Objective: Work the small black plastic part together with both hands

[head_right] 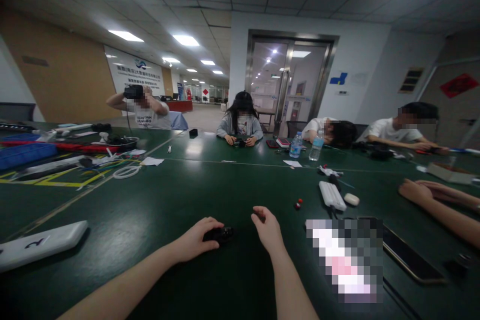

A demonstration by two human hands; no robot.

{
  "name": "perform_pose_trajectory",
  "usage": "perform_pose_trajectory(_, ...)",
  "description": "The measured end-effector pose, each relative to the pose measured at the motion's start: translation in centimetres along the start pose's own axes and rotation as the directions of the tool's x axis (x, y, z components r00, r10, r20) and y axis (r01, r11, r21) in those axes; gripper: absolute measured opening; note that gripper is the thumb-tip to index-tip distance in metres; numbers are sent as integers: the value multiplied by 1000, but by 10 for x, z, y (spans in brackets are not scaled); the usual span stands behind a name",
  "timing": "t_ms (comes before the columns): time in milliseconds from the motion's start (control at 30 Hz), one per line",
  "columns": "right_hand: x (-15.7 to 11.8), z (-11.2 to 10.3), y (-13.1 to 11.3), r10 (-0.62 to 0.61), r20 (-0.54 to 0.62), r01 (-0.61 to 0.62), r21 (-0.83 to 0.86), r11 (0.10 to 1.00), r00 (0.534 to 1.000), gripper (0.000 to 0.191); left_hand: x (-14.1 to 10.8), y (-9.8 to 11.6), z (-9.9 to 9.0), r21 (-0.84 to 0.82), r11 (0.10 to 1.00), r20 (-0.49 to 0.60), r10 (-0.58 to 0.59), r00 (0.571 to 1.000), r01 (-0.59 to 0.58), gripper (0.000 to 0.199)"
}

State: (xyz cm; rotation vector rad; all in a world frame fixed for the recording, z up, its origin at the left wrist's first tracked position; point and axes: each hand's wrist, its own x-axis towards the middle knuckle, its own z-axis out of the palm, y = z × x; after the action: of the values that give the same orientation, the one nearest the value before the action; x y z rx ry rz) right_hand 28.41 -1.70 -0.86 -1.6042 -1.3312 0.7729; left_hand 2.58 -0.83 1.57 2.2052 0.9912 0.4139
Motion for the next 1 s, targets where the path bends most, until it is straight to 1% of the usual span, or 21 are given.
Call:
perform_pose_trajectory(100,-1,0,-1,21,-34,-21,1,1000,999,39,0,-3,1,-20,1000,0,5,1000,-5,47)
perform_pose_trajectory(233,-4,-1,-6,41,-22,-42,-25,999,999,40,-1,-5,3,-44,999,-13,-4,1000,3,47)
perform_pose_trajectory(433,-4,-2,-8,43,-30,-43,-14,999,999,40,-1,-7,3,-42,999,-32,4,999,-6,48)
perform_pose_trajectory(667,-1,-1,-4,34,-30,-36,-47,998,999,42,-2,-6,2,-29,998,-28,49,998,-50,48)
perform_pose_trajectory(767,-2,-1,-5,52,-20,-53,-44,998,998,42,-2,-6,2,-20,998,-29,64,998,-65,48)
perform_pose_trajectory(1000,-6,-3,-12,99,-10,-100,-86,991,995,38,-3,-4,1,-20,999,-28,35,999,-36,48)
